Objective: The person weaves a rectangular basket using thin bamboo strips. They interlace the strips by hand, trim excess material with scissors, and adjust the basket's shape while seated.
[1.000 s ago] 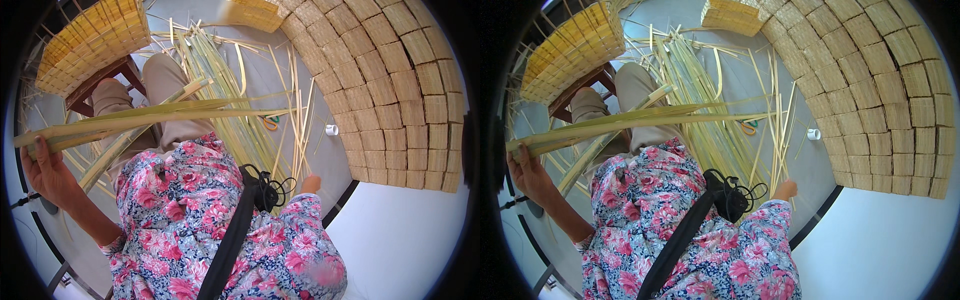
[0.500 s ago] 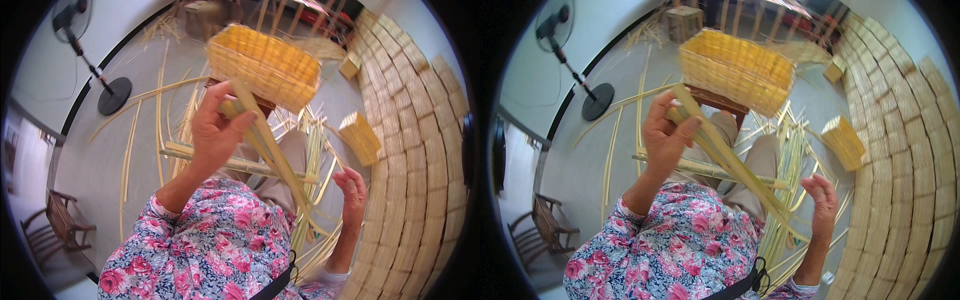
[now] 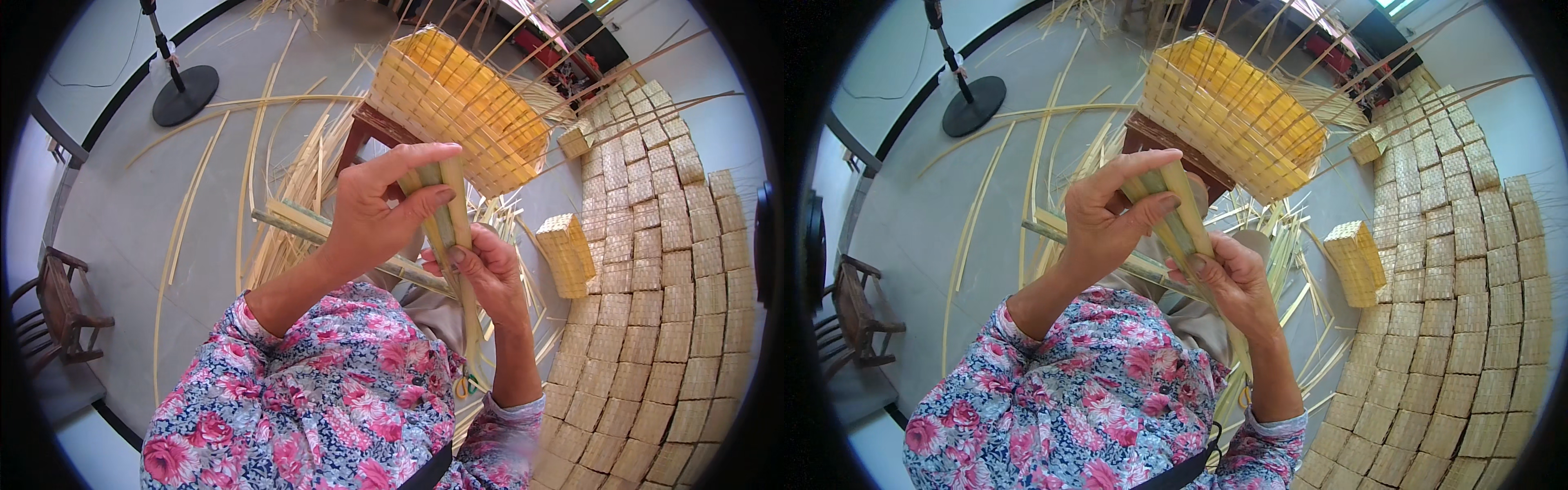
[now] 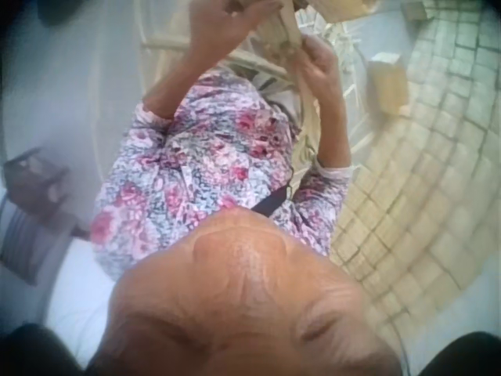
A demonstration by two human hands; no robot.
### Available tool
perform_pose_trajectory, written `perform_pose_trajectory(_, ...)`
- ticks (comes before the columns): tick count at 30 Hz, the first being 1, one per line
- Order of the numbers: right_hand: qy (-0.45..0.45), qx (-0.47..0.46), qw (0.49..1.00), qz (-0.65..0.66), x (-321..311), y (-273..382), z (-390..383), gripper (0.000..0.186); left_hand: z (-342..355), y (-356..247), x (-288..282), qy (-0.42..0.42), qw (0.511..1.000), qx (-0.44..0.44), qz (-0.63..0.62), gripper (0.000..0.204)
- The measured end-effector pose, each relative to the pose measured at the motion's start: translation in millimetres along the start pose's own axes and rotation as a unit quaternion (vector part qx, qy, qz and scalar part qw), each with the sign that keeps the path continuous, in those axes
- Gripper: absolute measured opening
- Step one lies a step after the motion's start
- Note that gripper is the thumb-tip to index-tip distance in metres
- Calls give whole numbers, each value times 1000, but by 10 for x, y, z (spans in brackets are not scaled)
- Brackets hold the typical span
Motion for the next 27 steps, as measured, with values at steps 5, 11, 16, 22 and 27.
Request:
perform_pose_trajectory(5, -4, -32, 999, -13, -11, -13, 16, 28, -21, 58, -15, -20, 996, -75, -52, 52)
perform_pose_trajectory(11, -52, -60, 995, -62, 15, -76, 12, 29, -24, 76, -8, 17, 998, -24, 57, 52)
perform_pose_trajectory(16, -41, -33, 998, -21, -3, -44, 24, 30, 7, 51, 13, 7, 992, 52, 111, 66)
perform_pose_trajectory(22, -52, -13, 997, -50, -23, -28, 15, 28, -63, 190, 32, 26, 1000, -12, 5, 80)
perform_pose_trajectory(27, -75, -32, 994, -68, 51, -56, 56, 23, -40, 248, -18, 24, 991, -110, -69, 55)
Point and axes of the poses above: each hand's wrist, its own z-axis towards the middle knuckle, its own x-axis out of the palm, y = z × x, the point moved 6 cm from there along z, towards the middle knuckle
